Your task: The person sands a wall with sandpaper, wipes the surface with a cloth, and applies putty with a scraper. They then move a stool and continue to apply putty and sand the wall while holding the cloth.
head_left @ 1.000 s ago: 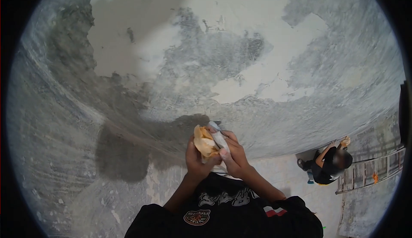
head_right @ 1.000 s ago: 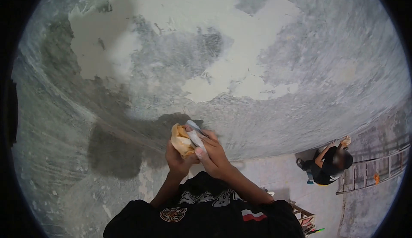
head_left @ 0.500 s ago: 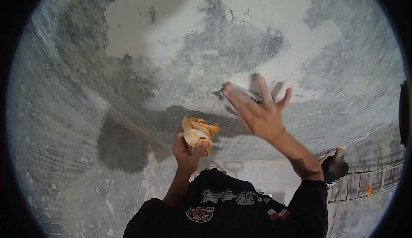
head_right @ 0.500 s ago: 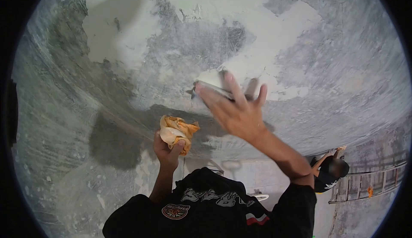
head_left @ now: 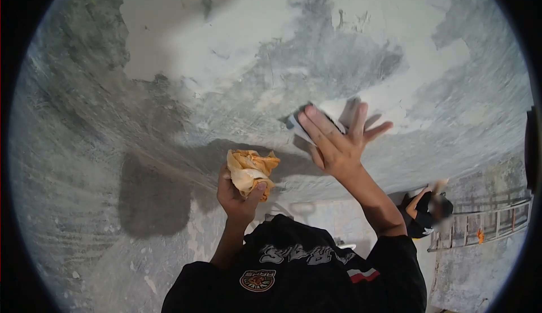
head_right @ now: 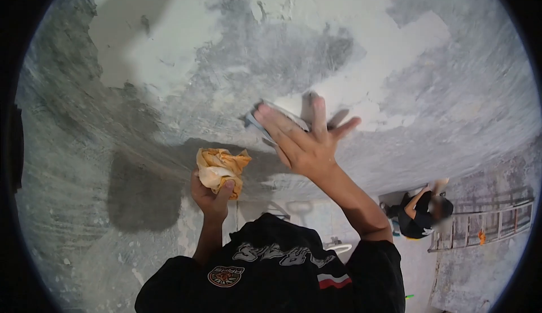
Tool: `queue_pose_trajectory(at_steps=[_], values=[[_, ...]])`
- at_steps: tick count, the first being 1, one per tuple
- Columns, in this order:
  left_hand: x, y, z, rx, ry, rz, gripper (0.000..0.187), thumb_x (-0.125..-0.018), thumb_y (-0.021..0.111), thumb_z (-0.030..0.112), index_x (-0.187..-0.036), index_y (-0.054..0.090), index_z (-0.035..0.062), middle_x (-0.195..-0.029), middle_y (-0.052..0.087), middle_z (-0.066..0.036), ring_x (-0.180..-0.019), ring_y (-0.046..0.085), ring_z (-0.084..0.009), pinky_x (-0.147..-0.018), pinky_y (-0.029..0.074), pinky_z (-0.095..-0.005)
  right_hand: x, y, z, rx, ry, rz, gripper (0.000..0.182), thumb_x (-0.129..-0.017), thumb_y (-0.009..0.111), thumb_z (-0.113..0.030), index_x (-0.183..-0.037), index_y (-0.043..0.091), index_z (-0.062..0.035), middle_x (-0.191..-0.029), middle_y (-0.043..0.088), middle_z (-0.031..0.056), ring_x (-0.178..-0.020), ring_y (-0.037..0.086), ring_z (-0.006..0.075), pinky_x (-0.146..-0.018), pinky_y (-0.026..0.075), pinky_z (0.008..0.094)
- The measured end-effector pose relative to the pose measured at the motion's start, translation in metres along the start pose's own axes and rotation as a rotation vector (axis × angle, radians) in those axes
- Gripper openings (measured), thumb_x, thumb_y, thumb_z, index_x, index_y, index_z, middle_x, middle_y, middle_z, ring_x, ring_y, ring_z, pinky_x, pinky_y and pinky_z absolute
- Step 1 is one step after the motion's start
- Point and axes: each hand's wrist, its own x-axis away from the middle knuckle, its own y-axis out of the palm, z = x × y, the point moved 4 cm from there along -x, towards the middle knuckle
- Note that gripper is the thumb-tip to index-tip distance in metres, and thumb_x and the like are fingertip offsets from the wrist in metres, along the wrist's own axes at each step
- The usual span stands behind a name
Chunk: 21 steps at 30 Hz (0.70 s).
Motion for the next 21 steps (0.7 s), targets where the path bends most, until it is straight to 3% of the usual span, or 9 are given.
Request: queue_pose_trajectory(at_steps=[6,10,12,16,21], values=[[-0.002,-0.010,0.000,-0.052,0.040,0.004,0.053,-0.083,0.079,0.004,-0.126,0.049,-0.0075,-0.126,0.056,-0.015,-0.113,0.061,-0.0199,-0.096,0.052,-0.0336,0.056,0.010,0.011,0.052,-0.065,-0.153,0.039,-0.100,0.051,-0.034,-0.137,0.065,-0.0361,-0.138,0.064,-0.0186,-0.155,0.020,0.0407,-0.111,-0.028,0.0709],[-0.004,-0.009,-0.005,-0.018,-0.004,-0.017,0.054,-0.084,0.078,0.003,-0.128,0.049,-0.0086,-0.127,0.055,-0.016,-0.114,0.061,-0.0202,-0.096,0.053,-0.0345,0.019,0.001,0.004,0.102,0.023,-0.054,0.039,-0.102,0.050,-0.040,-0.137,0.065,-0.0363,-0.141,0.062,-0.0165,-0.155,0.018,0.0444,-0.112,-0.024,0.0723],[-0.002,-0.008,-0.006,-0.026,-0.016,-0.023,0.055,-0.085,0.077,0.003,-0.130,0.048,-0.0089,-0.127,0.055,-0.015,-0.113,0.061,-0.0202,-0.096,0.052,-0.0336,0.018,0.001,-0.002,-0.037,0.110,-0.069,0.039,-0.101,0.050,-0.042,-0.137,0.065,-0.0365,-0.144,0.060,-0.0158,-0.154,0.017,0.0462,-0.111,-0.025,0.0721],[-0.005,-0.003,0.001,0.045,0.000,-0.057,0.055,-0.085,0.076,0.003,-0.131,0.048,-0.0091,-0.125,0.056,-0.015,-0.112,0.061,-0.0201,-0.096,0.052,-0.0326,0.069,0.011,0.005,0.086,0.045,-0.115,0.041,-0.099,0.051,-0.043,-0.137,0.065,-0.0362,-0.141,0.062,-0.0172,-0.154,0.021,0.0438,-0.112,-0.025,0.0717],[-0.014,0.008,0.012,0.098,-0.046,-0.124,0.058,-0.087,0.073,0.003,-0.135,0.044,-0.0108,-0.123,0.059,-0.016,-0.110,0.061,-0.0194,-0.096,0.051,-0.0323,0.006,0.001,-0.011,-0.020,0.111,0.026,0.039,-0.102,0.047,-0.040,-0.136,0.065,-0.0380,-0.142,0.061,-0.0176,-0.154,0.025,0.0390,-0.113,-0.026,0.0690]])
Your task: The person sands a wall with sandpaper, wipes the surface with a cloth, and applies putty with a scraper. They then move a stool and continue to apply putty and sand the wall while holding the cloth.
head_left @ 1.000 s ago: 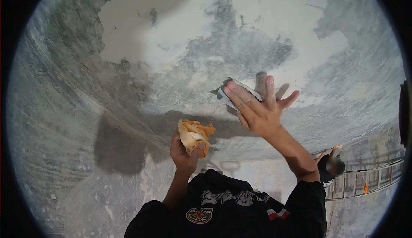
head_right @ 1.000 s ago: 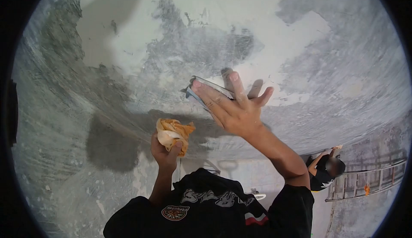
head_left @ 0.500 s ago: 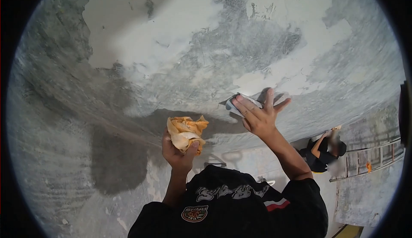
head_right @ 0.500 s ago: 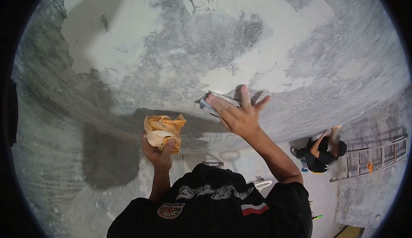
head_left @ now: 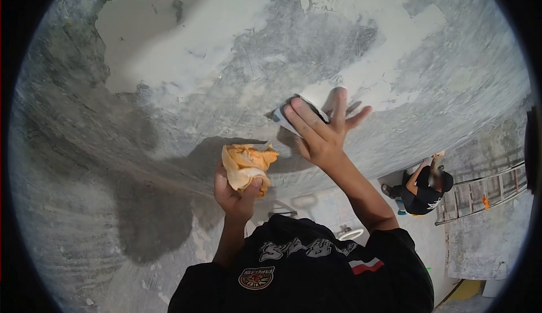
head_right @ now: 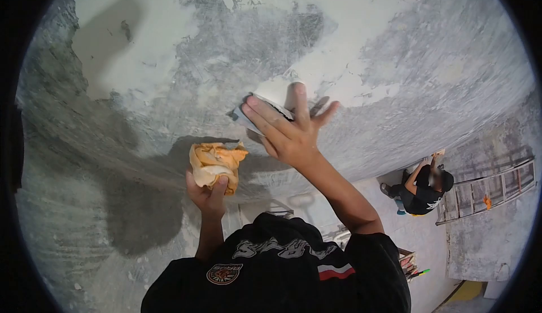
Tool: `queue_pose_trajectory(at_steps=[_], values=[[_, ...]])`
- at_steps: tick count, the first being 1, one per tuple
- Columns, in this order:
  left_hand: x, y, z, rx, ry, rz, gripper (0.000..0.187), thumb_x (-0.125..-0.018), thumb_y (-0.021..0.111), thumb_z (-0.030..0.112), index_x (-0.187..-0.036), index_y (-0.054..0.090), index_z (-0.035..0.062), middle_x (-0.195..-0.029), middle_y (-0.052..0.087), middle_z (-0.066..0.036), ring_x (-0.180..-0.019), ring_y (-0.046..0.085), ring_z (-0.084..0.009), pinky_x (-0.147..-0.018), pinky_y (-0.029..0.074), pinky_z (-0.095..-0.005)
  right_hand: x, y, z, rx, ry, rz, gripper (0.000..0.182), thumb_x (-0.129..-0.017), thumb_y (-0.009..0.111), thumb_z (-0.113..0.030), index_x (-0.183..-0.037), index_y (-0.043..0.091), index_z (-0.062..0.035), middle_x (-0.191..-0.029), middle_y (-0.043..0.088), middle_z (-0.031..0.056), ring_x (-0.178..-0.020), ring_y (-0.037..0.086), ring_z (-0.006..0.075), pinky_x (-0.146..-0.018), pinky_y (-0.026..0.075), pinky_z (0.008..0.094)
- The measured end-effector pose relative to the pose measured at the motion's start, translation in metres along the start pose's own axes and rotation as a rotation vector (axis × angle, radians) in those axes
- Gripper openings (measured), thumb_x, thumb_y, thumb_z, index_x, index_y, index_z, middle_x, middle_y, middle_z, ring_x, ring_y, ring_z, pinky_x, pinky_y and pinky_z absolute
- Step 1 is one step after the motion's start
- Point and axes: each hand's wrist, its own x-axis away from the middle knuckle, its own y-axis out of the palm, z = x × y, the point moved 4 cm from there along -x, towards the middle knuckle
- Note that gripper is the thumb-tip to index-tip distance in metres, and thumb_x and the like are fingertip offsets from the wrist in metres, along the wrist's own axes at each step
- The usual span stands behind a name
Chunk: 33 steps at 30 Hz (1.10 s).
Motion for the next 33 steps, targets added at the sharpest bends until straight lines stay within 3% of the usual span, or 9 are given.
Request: queue_pose_trajectory(at_steps=[4,11,17,22,26,28,29,31,33], values=[[-0.005,0.000,-0.001,-0.005,0.071,0.026,0.059,-0.087,0.072,0.004,-0.136,0.044,-0.0115,-0.123,0.060,-0.017,-0.109,0.062,-0.0199,-0.095,0.052,-0.0325,0.034,0.000,0.010,0.084,-0.064,-0.147,0.038,-0.101,0.051,-0.040,-0.135,0.066,-0.0374,-0.144,0.059,-0.0174,-0.154,0.026,0.0383,-0.113,-0.025,0.0700],[-0.007,0.000,-0.013,0.000,0.087,-0.019,0.065,-0.086,0.073,0.005,-0.139,0.040,-0.0126,-0.125,0.059,-0.019,-0.111,0.063,-0.0221,-0.097,0.053,-0.0346,0.021,0.005,0.001,-0.016,0.011,-0.034,0.037,-0.102,0.049,-0.042,-0.135,0.065,-0.0384,-0.145,0.058,-0.0173,-0.154,0.026,0.0376,-0.114,-0.024,0.0696],[-0.002,-0.003,-0.016,0.036,0.083,-0.031,0.071,-0.085,0.074,0.005,-0.142,0.036,-0.0129,-0.129,0.057,-0.021,-0.116,0.062,-0.0239,-0.099,0.053,-0.0362,0.034,-0.010,0.023,0.178,-0.060,-0.093,0.037,-0.100,0.054,-0.042,-0.135,0.065,-0.0376,-0.146,0.058,-0.0170,-0.154,0.023,0.0399,-0.115,-0.024,0.0674],[0.000,0.000,-0.016,0.024,0.064,-0.049,0.065,-0.085,0.075,0.005,-0.136,0.040,-0.0122,-0.129,0.056,-0.022,-0.115,0.062,-0.0236,-0.099,0.053,-0.0361,0.012,0.004,-0.007,-0.059,0.059,-0.062,0.037,-0.099,0.056,-0.034,-0.135,0.067,-0.0361,-0.143,0.060,-0.0169,-0.154,0.024,0.0408,-0.114,-0.024,0.0694],[0.002,-0.003,-0.013,0.044,0.083,-0.024,0.065,-0.087,0.076,0.009,-0.134,0.037,-0.0098,-0.129,0.055,-0.022,-0.114,0.062,-0.0233,-0.099,0.053,-0.0363,0.038,-0.014,0.024,0.140,-0.138,-0.099,0.039,-0.099,0.057,-0.036,-0.136,0.067,-0.0289,-0.143,0.061,-0.0131,-0.152,0.026,0.0439,-0.115,-0.019,0.0701],[0.005,-0.004,-0.013,0.044,0.054,0.018,0.066,-0.088,0.076,0.010,-0.135,0.035,-0.0093,-0.128,0.056,-0.023,-0.114,0.062,-0.0233,-0.099,0.053,-0.0366,0.029,-0.041,0.020,-0.163,0.024,-0.185,0.045,-0.104,0.051,-0.038,-0.137,0.066,-0.0114,-0.143,0.063,0.0031,-0.150,0.032,0.0436,-0.123,-0.001,0.0631],[0.005,0.000,-0.009,0.068,0.048,0.032,0.067,-0.089,0.076,0.011,-0.136,0.033,-0.0091,-0.128,0.056,-0.023,-0.114,0.062,-0.0233,-0.099,0.052,-0.0372,0.033,-0.045,0.005,-0.172,0.013,-0.193,0.045,-0.104,0.051,-0.038,-0.137,0.066,-0.0114,-0.143,0.063,0.0031,-0.150,0.032,0.0436,-0.123,-0.001,0.0631],[0.008,0.003,-0.004,0.085,0.040,0.068,0.069,-0.089,0.075,0.012,-0.138,0.031,-0.0088,-0.128,0.055,-0.023,-0.114,0.062,-0.0234,-0.100,0.052,-0.0377,0.049,-0.044,-0.023,-1.170,0.652,-0.039,0.057,-0.108,0.045,-0.039,-0.138,0.057,0.0085,-0.145,0.057,0.0229,-0.147,0.037,0.0420,-0.123,0.022,0.0514],[0.015,0.009,-0.002,0.155,0.008,0.009,0.068,-0.090,0.075,0.013,-0.138,0.032,-0.0088,-0.133,0.052,-0.024,-0.116,0.061,-0.0238,-0.101,0.051,-0.0387,0.058,-0.046,-0.056,-1.475,0.892,-0.236,0.066,-0.109,0.040,-0.040,-0.140,0.047,0.0188,-0.149,0.047,0.0326,-0.145,0.041,0.0417,-0.118,0.032,0.0455]])
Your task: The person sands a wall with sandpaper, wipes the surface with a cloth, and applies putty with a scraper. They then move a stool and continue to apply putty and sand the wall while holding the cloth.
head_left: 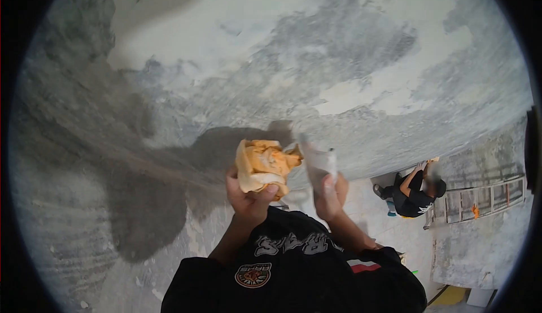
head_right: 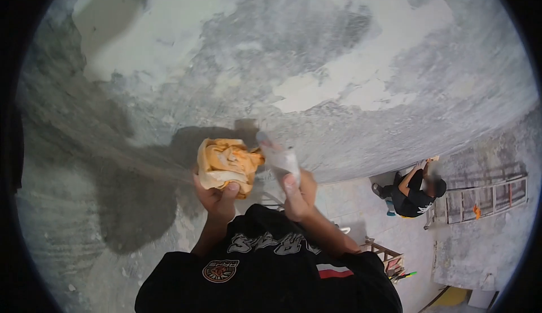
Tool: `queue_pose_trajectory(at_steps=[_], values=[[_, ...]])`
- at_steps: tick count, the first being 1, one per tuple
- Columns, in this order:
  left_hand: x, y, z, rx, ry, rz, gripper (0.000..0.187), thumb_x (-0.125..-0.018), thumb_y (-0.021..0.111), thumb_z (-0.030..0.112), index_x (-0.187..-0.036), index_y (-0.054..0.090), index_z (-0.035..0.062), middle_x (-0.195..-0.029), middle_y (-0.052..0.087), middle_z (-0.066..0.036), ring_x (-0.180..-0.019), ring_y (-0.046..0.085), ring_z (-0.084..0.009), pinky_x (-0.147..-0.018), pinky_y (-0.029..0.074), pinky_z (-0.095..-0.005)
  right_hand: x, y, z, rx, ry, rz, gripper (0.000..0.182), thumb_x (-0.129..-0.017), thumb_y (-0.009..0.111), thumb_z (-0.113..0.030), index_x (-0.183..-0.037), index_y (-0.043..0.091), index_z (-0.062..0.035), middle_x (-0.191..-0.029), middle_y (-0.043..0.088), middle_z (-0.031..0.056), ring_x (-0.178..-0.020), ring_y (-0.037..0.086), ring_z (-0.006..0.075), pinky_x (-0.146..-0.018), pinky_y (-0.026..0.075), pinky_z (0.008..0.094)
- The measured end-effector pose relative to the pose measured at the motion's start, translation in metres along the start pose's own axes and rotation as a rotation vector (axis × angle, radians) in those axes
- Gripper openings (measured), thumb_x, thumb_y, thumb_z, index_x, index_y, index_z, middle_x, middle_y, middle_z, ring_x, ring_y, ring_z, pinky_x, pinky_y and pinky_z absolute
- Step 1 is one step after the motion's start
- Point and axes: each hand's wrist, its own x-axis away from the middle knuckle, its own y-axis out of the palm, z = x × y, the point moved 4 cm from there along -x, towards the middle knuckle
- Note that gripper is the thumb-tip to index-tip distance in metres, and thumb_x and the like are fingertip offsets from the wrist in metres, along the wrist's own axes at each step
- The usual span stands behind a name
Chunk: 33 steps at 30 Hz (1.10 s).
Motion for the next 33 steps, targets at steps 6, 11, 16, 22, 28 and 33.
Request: queue_pose_trajectory(at_steps=[6,11,16,22,28,33], values=[[0.013,0.004,-0.022,0.012,-0.048,-0.045,0.073,-0.096,0.070,0.022,-0.148,0.029,-0.0085,-0.141,0.049,-0.015,-0.127,0.052,-0.0193,-0.108,0.043,-0.0359,0.005,0.042,0.036,0.173,0.047,-0.221,0.066,-0.110,0.031,-0.043,-0.147,0.046,0.0097,-0.158,0.040,0.0259,-0.153,0.017,0.0473,-0.124,0.015,0.0502],[0.007,-0.018,-0.011,-0.034,-0.013,0.156,0.059,-0.090,0.070,0.007,-0.139,0.042,-0.0081,-0.128,0.059,-0.015,-0.118,0.060,-0.0200,-0.101,0.050,-0.0348,0.005,0.064,0.050,0.306,-0.086,-0.360,0.063,-0.110,0.030,-0.041,-0.147,0.048,0.0065,-0.160,0.036,0.0264,-0.155,0.008,0.0497,-0.124,0.009,0.0534],[-0.002,-0.032,0.012,-0.186,0.165,0.206,0.048,-0.090,0.066,0.007,-0.132,0.048,-0.0090,-0.119,0.062,-0.018,-0.113,0.064,-0.0249,-0.103,0.050,-0.0405,0.027,0.080,0.072,-0.192,0.377,-0.409,0.068,-0.110,0.029,-0.045,-0.153,0.038,0.0069,-0.166,0.020,0.0280,-0.155,0.017,0.0411,-0.123,0.017,0.0462],[-0.004,-0.040,0.023,-0.233,0.223,0.245,0.044,-0.089,0.063,0.001,-0.130,0.050,-0.0094,-0.113,0.065,-0.019,-0.105,0.069,-0.0274,-0.098,0.054,-0.0440,0.030,0.088,0.081,-0.229,0.487,-0.394,0.075,-0.108,0.038,-0.051,-0.151,0.036,0.0097,-0.150,0.047,0.0202,-0.140,0.045,0.0261,-0.116,0.033,0.0378],[-0.023,-0.056,0.032,-0.130,0.114,0.590,0.033,-0.094,0.058,-0.001,-0.125,0.051,-0.0056,-0.107,0.067,-0.019,-0.103,0.070,-0.0269,-0.095,0.055,-0.0399,0.024,0.094,0.070,0.090,0.137,-0.601,0.067,-0.110,0.030,-0.042,-0.158,0.027,0.0051,-0.161,0.033,0.0253,-0.151,0.030,0.0357,-0.122,0.024,0.0418],[-0.019,-0.055,0.030,-0.053,0.154,0.546,0.036,-0.100,0.055,0.008,-0.133,0.046,-0.0043,-0.115,0.065,-0.020,-0.109,0.068,-0.0281,-0.096,0.055,-0.0408,0.021,0.067,0.075,-0.184,0.301,-0.389,0.068,-0.110,0.031,-0.043,-0.157,0.028,0.0067,-0.158,0.040,0.0224,-0.150,0.032,0.0360,-0.123,0.023,0.0446]])
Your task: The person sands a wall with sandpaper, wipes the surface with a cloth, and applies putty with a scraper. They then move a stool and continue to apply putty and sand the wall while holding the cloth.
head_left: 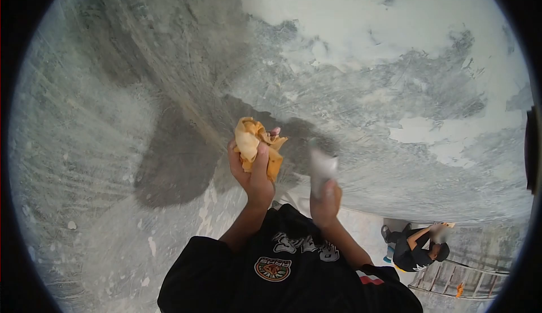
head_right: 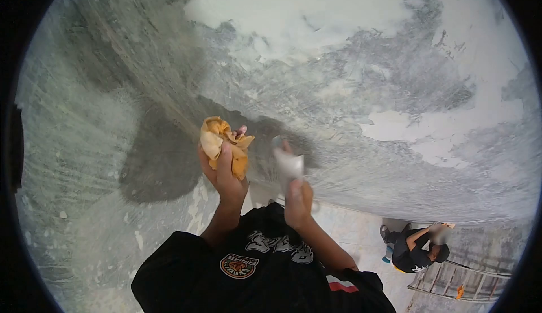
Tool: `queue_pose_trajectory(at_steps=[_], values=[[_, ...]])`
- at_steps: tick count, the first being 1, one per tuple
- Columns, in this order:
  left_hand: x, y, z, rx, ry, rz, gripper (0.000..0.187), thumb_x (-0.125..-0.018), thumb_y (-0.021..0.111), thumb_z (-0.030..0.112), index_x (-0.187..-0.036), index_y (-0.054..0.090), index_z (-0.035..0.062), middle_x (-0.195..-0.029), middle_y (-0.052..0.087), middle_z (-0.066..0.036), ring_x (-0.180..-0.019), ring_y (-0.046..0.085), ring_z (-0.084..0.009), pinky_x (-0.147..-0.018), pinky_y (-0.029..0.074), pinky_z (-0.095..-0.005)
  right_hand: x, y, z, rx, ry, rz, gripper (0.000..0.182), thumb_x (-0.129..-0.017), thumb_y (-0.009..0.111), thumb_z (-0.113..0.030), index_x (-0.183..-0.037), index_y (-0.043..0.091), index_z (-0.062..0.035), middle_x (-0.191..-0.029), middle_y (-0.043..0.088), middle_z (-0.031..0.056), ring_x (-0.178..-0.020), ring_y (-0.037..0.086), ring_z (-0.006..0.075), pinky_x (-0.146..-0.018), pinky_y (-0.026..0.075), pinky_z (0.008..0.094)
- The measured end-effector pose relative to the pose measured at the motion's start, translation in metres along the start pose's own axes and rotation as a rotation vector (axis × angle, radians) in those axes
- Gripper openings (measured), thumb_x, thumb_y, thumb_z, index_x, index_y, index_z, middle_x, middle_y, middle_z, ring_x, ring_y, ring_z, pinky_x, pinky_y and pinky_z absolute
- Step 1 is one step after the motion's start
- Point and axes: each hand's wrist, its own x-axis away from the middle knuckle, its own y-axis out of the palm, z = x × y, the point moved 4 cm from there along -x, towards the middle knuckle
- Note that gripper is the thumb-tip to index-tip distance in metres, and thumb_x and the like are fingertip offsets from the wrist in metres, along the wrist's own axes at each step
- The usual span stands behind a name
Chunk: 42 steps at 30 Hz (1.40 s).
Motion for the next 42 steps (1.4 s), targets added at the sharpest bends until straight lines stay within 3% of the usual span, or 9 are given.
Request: queue_pose_trajectory(at_steps=[3,6,12,21,23,25,30,34,42], values=[[0.027,0.010,-0.009,0.118,-0.050,-0.011,0.042,-0.103,0.052,0.015,-0.140,0.042,-0.0040,-0.123,0.062,-0.018,-0.116,0.064,-0.0265,-0.099,0.052,-0.0394,-0.019,0.000,-0.027,-0.184,-0.030,0.234,0.076,-0.110,0.028,-0.047,-0.157,0.021,0.0119,-0.169,0.010,0.0237,-0.155,0.022,0.0342,-0.123,0.021,0.0420],[0.062,0.010,-0.023,-0.060,-0.012,-0.230,0.039,-0.105,0.051,0.013,-0.139,0.044,-0.0034,-0.126,0.059,-0.013,-0.113,0.061,-0.0171,-0.096,0.050,-0.0317,-0.028,0.012,-0.030,0.131,-0.168,0.145,0.071,-0.110,0.030,-0.046,-0.155,0.031,0.0083,-0.163,0.033,0.0235,-0.153,0.026,0.0346,-0.123,0.021,0.0442],[0.077,0.005,-0.037,-0.009,-0.227,-0.276,0.037,-0.101,0.057,0.014,-0.133,0.053,-0.0042,-0.119,0.063,-0.011,-0.106,0.062,-0.0189,-0.092,0.049,-0.0309,-0.024,0.018,-0.056,0.228,-0.228,0.120,0.071,-0.110,0.029,-0.047,-0.151,0.039,0.0088,-0.164,0.033,0.0201,-0.155,0.021,0.0312,-0.122,0.022,0.0381],[0.084,0.002,-0.030,-0.403,0.160,-0.691,0.021,-0.077,0.075,-0.002,-0.094,0.064,-0.0033,-0.099,0.067,-0.024,-0.089,0.070,-0.0349,-0.080,0.054,-0.0388,-0.009,-0.019,-0.065,0.015,0.099,0.106,0.070,-0.110,0.034,-0.048,-0.144,0.046,0.0116,-0.139,0.059,0.0196,-0.120,0.058,0.0213,-0.103,0.044,0.0336],[0.087,0.001,-0.026,-0.380,0.143,-0.758,0.028,-0.080,0.073,-0.002,-0.105,0.063,-0.0047,-0.109,0.067,-0.023,-0.097,0.070,-0.0300,-0.086,0.054,-0.0366,-0.004,-0.024,-0.069,0.009,0.031,0.137,0.067,-0.109,0.036,-0.048,-0.140,0.052,0.0103,-0.133,0.061,0.0180,-0.117,0.059,0.0205,-0.101,0.044,0.0342],[0.085,-0.007,-0.031,-0.119,-0.278,-0.427,0.040,-0.084,0.070,-0.002,-0.122,0.056,-0.0059,-0.120,0.064,-0.019,-0.106,0.067,-0.0247,-0.095,0.051,-0.0353,0.000,-0.028,-0.072,-0.106,-0.059,0.194,0.062,-0.109,0.039,-0.045,-0.134,0.059,0.0078,-0.122,0.066,0.0135,-0.109,0.061,0.0176,-0.096,0.046,0.0343],[0.060,0.006,-0.026,0.331,-0.625,-0.619,0.078,-0.082,0.068,-0.004,-0.149,0.027,0.0021,-0.148,0.043,-0.019,-0.134,0.050,-0.0244,-0.105,0.047,-0.0363,0.014,-0.052,-0.045,-0.359,0.017,0.256,0.065,-0.105,0.045,-0.044,-0.132,0.054,0.0145,-0.127,0.063,0.0243,-0.125,0.058,0.0306,-0.112,0.038,0.0413],[0.061,0.027,-0.028,0.441,-0.665,-0.816,0.105,-0.072,0.079,0.000,-0.157,0.018,0.0013,-0.153,0.042,-0.019,-0.136,0.048,-0.0250,-0.110,0.043,-0.0379,0.015,-0.054,-0.058,-0.384,-0.002,0.276,0.057,-0.103,0.052,-0.041,-0.127,0.059,0.0102,-0.121,0.066,0.0194,-0.111,0.063,0.0244,-0.100,0.046,0.0361],[0.071,0.025,-0.046,0.378,-0.718,-1.033,0.103,-0.071,0.081,0.001,-0.159,0.026,-0.0003,-0.143,0.052,-0.012,-0.129,0.053,-0.0187,-0.106,0.045,-0.0342,0.029,-0.078,-0.055,0.023,-0.101,0.449,0.029,-0.106,0.058,-0.025,-0.112,0.066,0.0024,-0.087,0.063,0.0021,-0.080,0.057,0.0094,-0.074,0.046,0.0278]])
